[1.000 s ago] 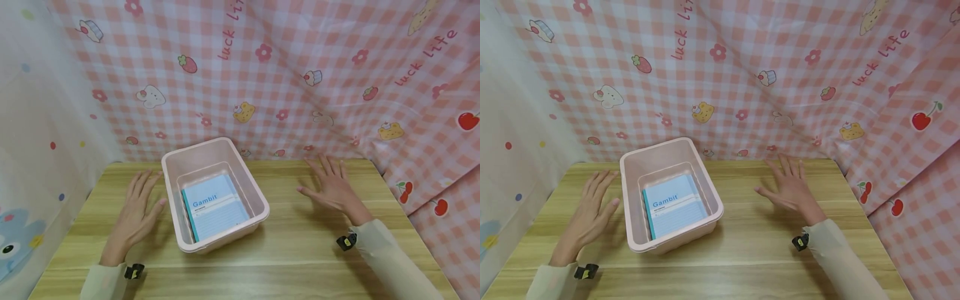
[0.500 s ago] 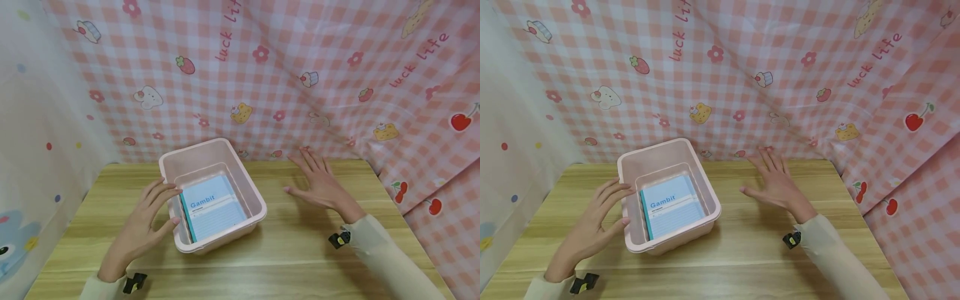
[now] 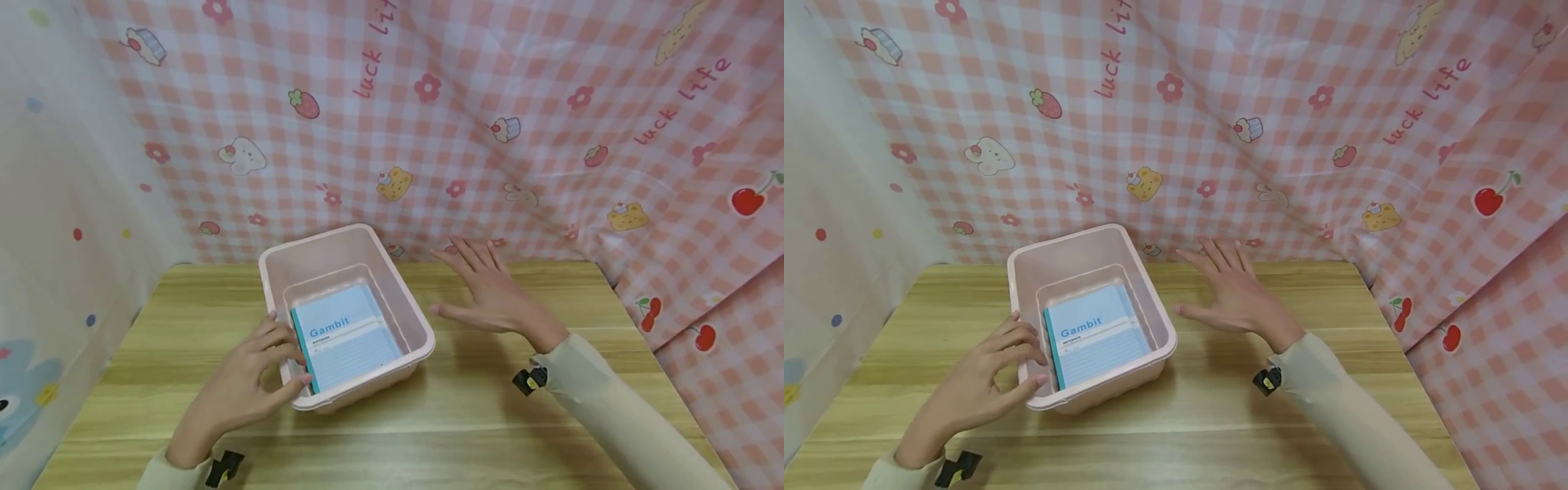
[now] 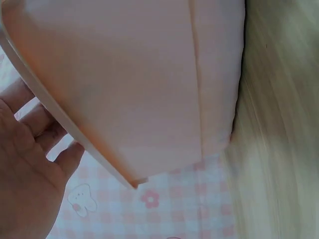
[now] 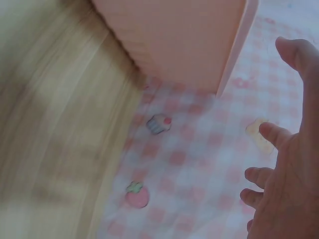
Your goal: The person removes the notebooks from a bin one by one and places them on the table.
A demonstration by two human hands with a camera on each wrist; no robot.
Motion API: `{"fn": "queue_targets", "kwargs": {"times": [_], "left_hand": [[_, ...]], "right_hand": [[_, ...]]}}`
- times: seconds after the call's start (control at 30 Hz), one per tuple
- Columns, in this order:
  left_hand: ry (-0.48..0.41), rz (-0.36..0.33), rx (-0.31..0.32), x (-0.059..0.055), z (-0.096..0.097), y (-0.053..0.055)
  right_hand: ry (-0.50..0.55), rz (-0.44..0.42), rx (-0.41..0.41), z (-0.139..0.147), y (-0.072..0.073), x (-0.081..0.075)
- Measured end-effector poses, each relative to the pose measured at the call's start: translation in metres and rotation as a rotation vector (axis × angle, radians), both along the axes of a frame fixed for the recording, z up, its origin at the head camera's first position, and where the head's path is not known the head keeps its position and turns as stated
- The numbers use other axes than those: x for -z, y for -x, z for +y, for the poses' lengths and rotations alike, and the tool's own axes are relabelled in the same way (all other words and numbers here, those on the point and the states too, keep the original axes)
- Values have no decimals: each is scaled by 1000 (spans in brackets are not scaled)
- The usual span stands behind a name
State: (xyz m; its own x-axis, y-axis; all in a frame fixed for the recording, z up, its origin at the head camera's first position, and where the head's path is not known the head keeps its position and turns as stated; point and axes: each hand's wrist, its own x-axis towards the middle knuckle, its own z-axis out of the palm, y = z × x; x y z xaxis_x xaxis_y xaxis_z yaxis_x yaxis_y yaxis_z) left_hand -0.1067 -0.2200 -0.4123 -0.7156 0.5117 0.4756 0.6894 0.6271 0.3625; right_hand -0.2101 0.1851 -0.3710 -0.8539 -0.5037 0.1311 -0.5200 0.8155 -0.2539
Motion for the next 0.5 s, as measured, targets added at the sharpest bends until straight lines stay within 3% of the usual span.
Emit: {"fn": "queue_targets", "kwargs": {"times": [0.17, 0.5], "left_hand": [[27, 39, 11, 1, 1, 4], [24, -35, 21, -2, 3, 5]], "right_hand": [[-5, 2, -40, -18, 2, -12], [-3, -62, -122, -46, 6, -31]]}}
